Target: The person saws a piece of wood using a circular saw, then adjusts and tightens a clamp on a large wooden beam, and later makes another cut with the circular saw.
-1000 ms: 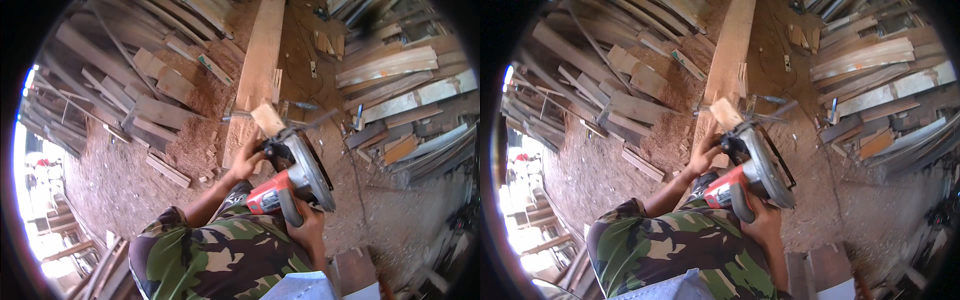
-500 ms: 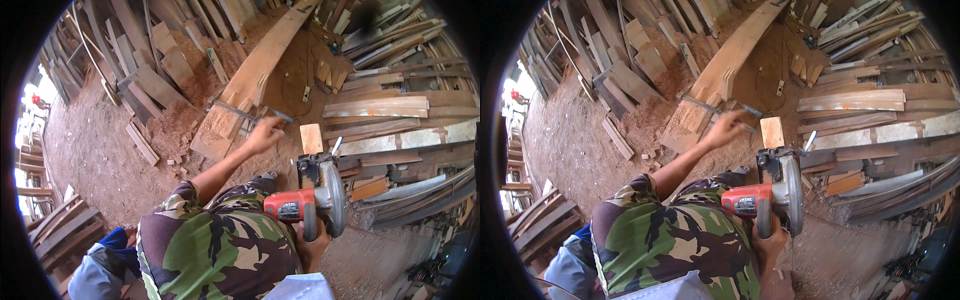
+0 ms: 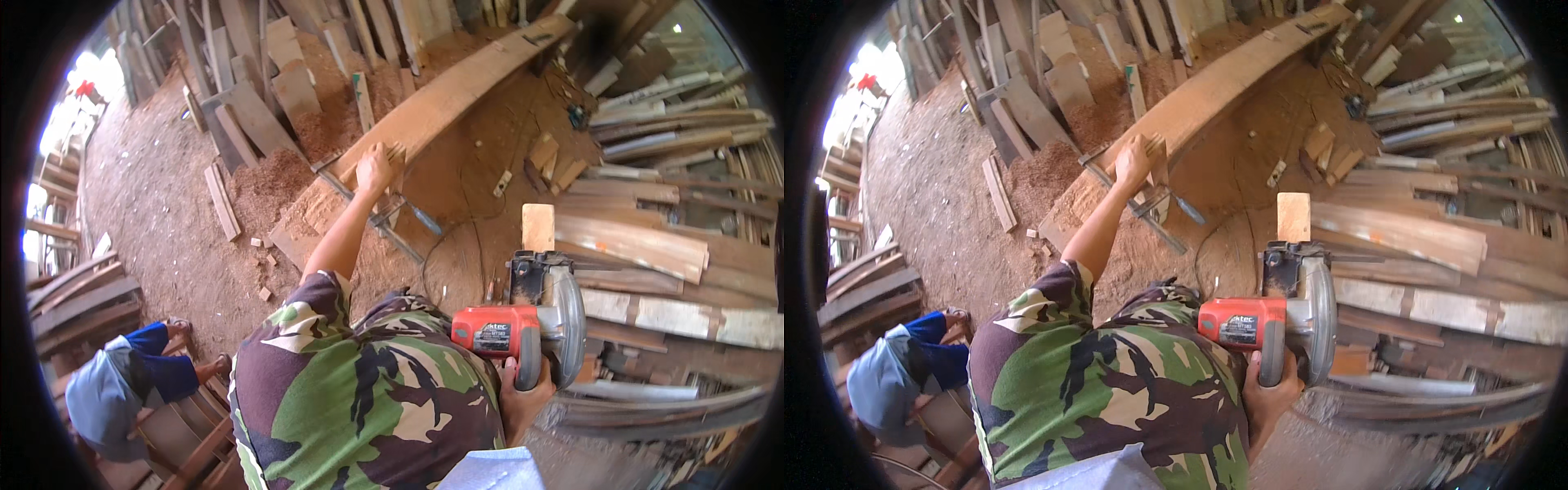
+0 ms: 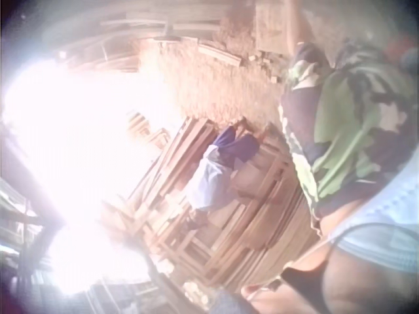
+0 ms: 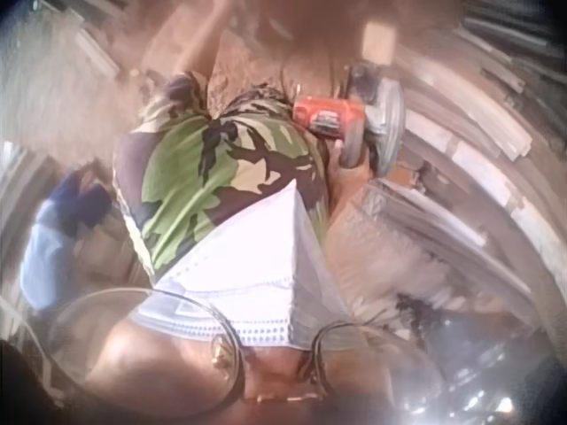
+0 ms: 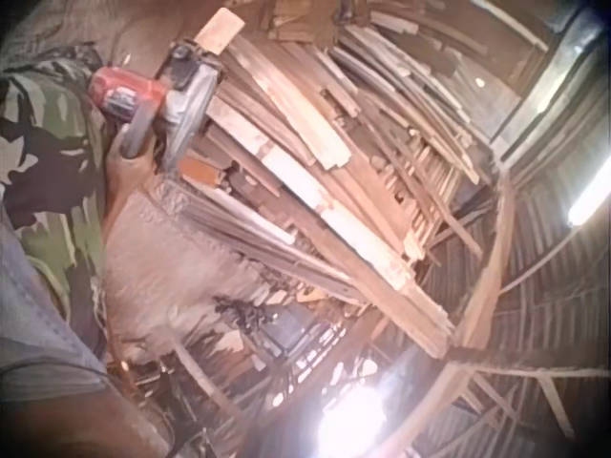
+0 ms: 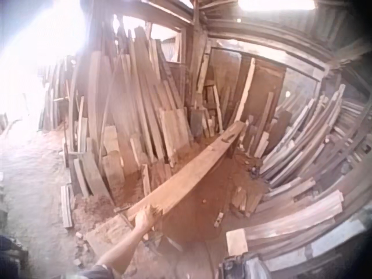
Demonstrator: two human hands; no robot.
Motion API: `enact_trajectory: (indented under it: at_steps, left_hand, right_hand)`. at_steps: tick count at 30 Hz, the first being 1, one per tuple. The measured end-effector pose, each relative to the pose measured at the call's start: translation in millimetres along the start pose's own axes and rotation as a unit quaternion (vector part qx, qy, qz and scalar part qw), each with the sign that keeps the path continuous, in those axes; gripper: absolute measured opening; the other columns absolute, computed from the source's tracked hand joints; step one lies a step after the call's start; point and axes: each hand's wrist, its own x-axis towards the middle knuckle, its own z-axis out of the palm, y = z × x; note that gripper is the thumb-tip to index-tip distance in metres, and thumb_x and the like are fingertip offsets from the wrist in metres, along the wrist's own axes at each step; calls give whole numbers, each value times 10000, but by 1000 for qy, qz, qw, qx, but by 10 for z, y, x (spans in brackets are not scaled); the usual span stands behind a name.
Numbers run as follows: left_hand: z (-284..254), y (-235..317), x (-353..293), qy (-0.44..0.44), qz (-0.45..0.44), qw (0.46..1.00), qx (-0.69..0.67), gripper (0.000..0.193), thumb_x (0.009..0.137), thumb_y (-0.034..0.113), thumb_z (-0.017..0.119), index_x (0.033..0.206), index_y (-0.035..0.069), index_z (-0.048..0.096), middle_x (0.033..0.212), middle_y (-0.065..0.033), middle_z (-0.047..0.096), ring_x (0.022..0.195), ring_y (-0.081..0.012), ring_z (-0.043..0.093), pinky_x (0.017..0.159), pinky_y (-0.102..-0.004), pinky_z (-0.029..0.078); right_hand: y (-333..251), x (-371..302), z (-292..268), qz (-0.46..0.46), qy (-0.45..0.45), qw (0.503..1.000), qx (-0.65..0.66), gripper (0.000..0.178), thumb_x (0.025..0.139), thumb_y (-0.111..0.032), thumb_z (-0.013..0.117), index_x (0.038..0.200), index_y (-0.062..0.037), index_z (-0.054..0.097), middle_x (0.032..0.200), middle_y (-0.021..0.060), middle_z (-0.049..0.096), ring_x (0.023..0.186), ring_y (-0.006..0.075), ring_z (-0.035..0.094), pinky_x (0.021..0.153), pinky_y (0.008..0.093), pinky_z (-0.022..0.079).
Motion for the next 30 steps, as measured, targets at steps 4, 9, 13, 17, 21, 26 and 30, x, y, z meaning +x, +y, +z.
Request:
enact_trajectory:
  at_steps: [4, 9, 13, 17, 21, 26, 30]
  left_hand:
    - [-194, 140, -46, -21, -46, 999, -4, 491, 825, 438, 783, 1084, 45, 642, 1135, -208, 690, 1085, -398, 671, 927, -495, 541]
    - [-105, 174, -142, 36, -72, 997, -5, 442, 840, 413, 788, 1100, 77, 665, 1109, -194, 704, 1051, -414, 674, 902, -509, 536]
    - [43, 374, -181, 55, -135, 989, 3, 471, 847, 447, 784, 1137, 97, 662, 1147, -185, 684, 1076, -410, 664, 919, -509, 536]
    - [112, 211, -238, 73, -180, 981, -17, 495, 851, 435, 807, 1178, 81, 693, 1195, -173, 687, 1130, -380, 656, 928, -479, 534]
    - [88, 324, -217, 90, -173, 978, -72, 514, 847, 249, 843, 1283, 37, 671, 1215, -178, 684, 1130, -338, 660, 971, -412, 523]
    - [206, 267, -142, 95, -176, 962, -187, 428, 845, 120, 823, 1239, 36, 681, 1157, -115, 664, 1069, -229, 655, 923, -364, 534]
    - [165, 363, -231, 101, -228, 938, -240, 383, 832, 78, 819, 1197, 45, 707, 1076, -62, 625, 991, -176, 640, 889, -339, 535]
  right_hand:
    - [115, 806, 18, -96, -39, 995, -3, 255, 851, -167, 782, 1048, -26, 704, 817, 186, 715, 767, 357, 718, 745, 440, 545]
    - [317, 1933, 86, -181, -146, 970, 69, 220, 850, -134, 766, 1022, -17, 695, 803, 181, 700, 728, 348, 700, 727, 438, 533]
    - [376, 2897, 59, -221, -221, 947, 68, 208, 848, -107, 747, 1026, -12, 695, 816, 174, 707, 740, 344, 709, 736, 431, 537]
    - [91, 3739, 62, -268, -343, 895, 101, 256, 861, -158, 737, 1075, -22, 703, 820, 189, 728, 753, 372, 737, 705, 415, 560]
    - [-14, 4478, 348, -296, -372, 870, 128, 257, 866, -159, 747, 1061, 2, 700, 818, 197, 727, 765, 367, 748, 695, 399, 558]
    - [-159, 5376, 839, -302, -331, 876, 181, 244, 859, -138, 741, 1031, 31, 710, 828, 185, 738, 776, 293, 740, 728, 393, 553]
    - [-415, 6041, 1348, -303, -297, 884, 197, 285, 850, -134, 727, 1070, 47, 726, 908, 207, 755, 849, 299, 739, 802, 400, 557]
